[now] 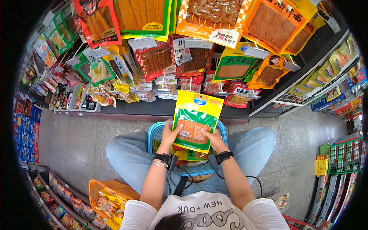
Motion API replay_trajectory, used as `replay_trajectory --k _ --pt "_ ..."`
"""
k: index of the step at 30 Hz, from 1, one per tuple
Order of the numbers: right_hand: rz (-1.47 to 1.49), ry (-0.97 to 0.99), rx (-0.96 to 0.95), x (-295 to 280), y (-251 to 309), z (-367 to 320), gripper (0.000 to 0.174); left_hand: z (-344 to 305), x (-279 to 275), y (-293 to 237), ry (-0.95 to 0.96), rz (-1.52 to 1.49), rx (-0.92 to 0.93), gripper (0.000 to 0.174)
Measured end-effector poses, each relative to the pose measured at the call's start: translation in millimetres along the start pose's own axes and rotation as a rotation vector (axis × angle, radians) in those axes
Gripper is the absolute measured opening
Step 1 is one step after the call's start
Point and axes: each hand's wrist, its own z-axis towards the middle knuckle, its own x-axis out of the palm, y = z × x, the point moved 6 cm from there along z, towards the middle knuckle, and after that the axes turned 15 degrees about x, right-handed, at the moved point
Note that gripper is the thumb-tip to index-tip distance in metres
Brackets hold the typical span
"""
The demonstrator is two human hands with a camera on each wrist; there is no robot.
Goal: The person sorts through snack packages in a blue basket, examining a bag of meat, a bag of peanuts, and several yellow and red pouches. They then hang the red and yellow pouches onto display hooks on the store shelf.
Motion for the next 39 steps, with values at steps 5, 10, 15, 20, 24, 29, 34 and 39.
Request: replay_trajectory --k 5,10,15,20,24,29,34,39 --pt "0.061 0.014 0.026 -6 -2 -4 0.035 -16 22 -18 0.107 -0.186 -0.187 0.028" --pt "0.104 0.041 0.040 -6 -4 -6 0.037 -19 23 -17 0.107 -0.251 -0.198 0.027" --pt "0.116 0.140 0.045 2 -1 -14 0.038 -18 21 -18 0.088 -0.275 -0.196 0.026" --pt "-0.104 -0.031 -0.132 9 1 -12 0.032 -7 6 -29 -0.146 -0.015 0.125 0.040" --pt "-0.199 -0.191 -0.321 25 2 -16 0.027 -14 27 -52 0.105 0.045 0.229 0.074" --pt "-0.490 -0.110 -0.470 68 -2 -27 0.060 -41 69 -64 0.270 0.015 0.270 0.079" --pt "-0.379 0.114 -0.289 79 -3 -41 0.068 -24 36 -29 -0.020 -0.253 0.078 0.026" --pt "-0.593 -0.249 -0.470 35 12 -25 0.062 -16 14 -40 -0.204 -0.396 -0.018 0.030"
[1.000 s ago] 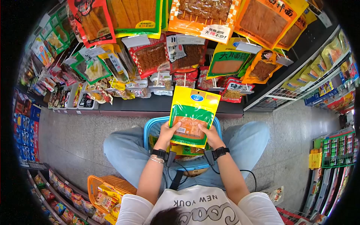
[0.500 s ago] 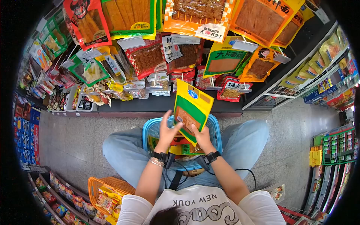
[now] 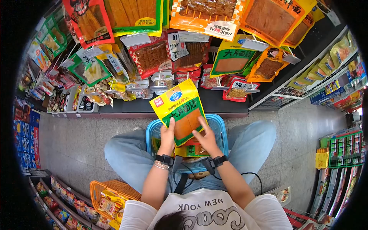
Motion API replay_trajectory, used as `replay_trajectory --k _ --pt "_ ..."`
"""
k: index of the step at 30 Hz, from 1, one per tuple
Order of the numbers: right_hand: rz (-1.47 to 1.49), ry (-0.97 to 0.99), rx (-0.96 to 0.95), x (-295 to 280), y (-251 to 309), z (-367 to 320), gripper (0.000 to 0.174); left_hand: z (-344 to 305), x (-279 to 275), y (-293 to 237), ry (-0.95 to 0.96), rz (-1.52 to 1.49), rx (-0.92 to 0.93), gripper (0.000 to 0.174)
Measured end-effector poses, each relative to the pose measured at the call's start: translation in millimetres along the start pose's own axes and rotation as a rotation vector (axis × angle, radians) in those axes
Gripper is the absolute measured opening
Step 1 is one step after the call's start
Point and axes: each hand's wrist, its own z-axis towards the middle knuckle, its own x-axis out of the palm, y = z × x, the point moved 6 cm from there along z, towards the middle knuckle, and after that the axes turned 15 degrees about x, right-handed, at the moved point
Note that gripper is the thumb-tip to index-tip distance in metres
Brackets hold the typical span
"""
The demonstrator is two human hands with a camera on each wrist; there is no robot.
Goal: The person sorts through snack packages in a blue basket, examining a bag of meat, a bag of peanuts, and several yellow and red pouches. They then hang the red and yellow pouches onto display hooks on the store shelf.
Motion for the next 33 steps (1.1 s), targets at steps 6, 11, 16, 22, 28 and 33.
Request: replay_trajectory --k 6,11,16,22,28,33 --pt "0.444 0.093 0.238 -35 -19 17 0.055 12 -17 12 0.043 -0.006 -0.054 0.038" --pt "0.794 0.350 0.532 -26 -41 3 0.032 8 -9 13 0.089 -0.033 -0.097 0.043" --pt "0.771 0.321 0.539 -24 -44 2 0.032 7 -9 13 0.093 -0.033 -0.099 0.045" --pt "0.616 0.314 0.459 -28 -42 4 0.032 7 -12 15 0.051 0.015 -0.102 0.040" --pt "0.526 0.012 0.262 -44 -13 11 0.038 -5 10 5 0.325 0.224 0.031 0.033" --pt "0.466 -0.285 0.092 -77 -10 19 0.046 -11 12 16 0.552 0.528 0.114 0.035"
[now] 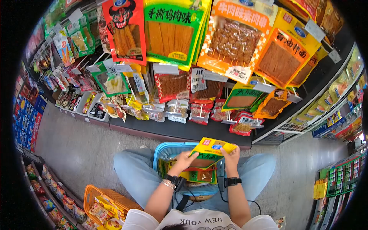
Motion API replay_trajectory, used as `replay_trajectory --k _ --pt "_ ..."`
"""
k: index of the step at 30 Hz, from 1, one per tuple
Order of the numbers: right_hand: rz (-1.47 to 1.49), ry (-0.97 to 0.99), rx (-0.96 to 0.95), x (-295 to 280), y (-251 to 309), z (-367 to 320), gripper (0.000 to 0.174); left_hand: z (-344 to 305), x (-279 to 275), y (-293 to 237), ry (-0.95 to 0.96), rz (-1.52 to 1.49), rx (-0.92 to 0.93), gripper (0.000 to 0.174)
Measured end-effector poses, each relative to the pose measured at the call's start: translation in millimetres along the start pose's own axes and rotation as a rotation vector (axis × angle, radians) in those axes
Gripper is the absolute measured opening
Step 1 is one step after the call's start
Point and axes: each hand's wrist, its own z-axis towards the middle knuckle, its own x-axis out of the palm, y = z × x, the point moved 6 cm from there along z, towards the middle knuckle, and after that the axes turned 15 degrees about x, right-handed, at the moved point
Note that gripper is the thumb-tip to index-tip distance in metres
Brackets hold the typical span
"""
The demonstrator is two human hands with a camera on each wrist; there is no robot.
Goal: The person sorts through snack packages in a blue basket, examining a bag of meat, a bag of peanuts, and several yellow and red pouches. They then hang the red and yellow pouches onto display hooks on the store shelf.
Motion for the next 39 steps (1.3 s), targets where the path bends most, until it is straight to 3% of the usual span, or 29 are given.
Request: replay_trajectory --k 2,5,6,9,13,17,27,28,39 --pt "-0.100 -0.087 -0.128 -1 20 -4 0.052 0 2 -8 0.045 -0.021 -0.003 0.034" --pt "-0.721 -0.321 -0.526 9 69 -22 0.059 -1 4 -24 0.089 -0.060 -0.019 0.032" --pt "-0.796 -0.305 -0.600 12 73 -24 0.048 -2 5 -28 0.093 -0.053 0.008 0.032" --pt "-0.673 -0.056 -0.505 16 69 -17 0.034 -1 0 -44 0.104 -0.012 0.021 0.032" --pt "-0.654 -0.045 -0.438 23 97 -25 0.025 -3 -4 -45 0.042 -0.058 0.055 0.030" --pt "-0.770 -0.040 -0.526 34 120 -32 0.022 -1 -6 -36 -0.004 -0.110 0.056 0.030" --pt "-0.832 -0.070 -0.540 43 117 -47 0.015 -5 -6 -19 -0.043 -0.182 0.046 0.028" --pt "-0.839 -0.026 -0.336 34 97 -37 0.016 -7 -6 -16 -0.044 -0.173 0.049 0.028" --pt "-0.707 -0.200 -0.469 11 98 -48 0.022 -6 -1 -33 -0.015 -0.147 0.062 0.031"
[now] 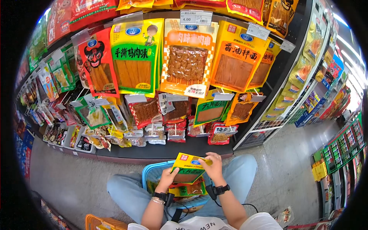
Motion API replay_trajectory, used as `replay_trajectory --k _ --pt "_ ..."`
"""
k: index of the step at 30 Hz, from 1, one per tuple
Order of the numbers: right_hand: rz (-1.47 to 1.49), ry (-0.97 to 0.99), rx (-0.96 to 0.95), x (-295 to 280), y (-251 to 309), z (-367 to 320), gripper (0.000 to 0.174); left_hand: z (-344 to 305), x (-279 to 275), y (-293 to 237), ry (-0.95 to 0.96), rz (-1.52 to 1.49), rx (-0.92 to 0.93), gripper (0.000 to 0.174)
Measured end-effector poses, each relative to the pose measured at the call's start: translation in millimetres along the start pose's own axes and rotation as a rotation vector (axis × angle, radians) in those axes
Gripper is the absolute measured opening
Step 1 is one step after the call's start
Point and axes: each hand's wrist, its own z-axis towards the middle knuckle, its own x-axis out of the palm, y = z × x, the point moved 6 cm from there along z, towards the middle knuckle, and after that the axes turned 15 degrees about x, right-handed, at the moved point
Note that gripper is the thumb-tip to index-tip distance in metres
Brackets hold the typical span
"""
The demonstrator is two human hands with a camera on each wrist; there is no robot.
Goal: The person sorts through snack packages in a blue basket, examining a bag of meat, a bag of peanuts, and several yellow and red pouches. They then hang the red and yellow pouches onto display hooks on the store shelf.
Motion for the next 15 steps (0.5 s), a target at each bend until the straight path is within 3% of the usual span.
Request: replay_trajectory --k 9,15 --pt "0.073 -0.059 0.070 7 -19 -6 0.024 -7 8 10 0.056 0.004 -0.082 0.033" --pt "0.050 -0.114 0.080 -5 -9 13 0.023 8 22 4 0.052 0.033 -0.033 0.033"
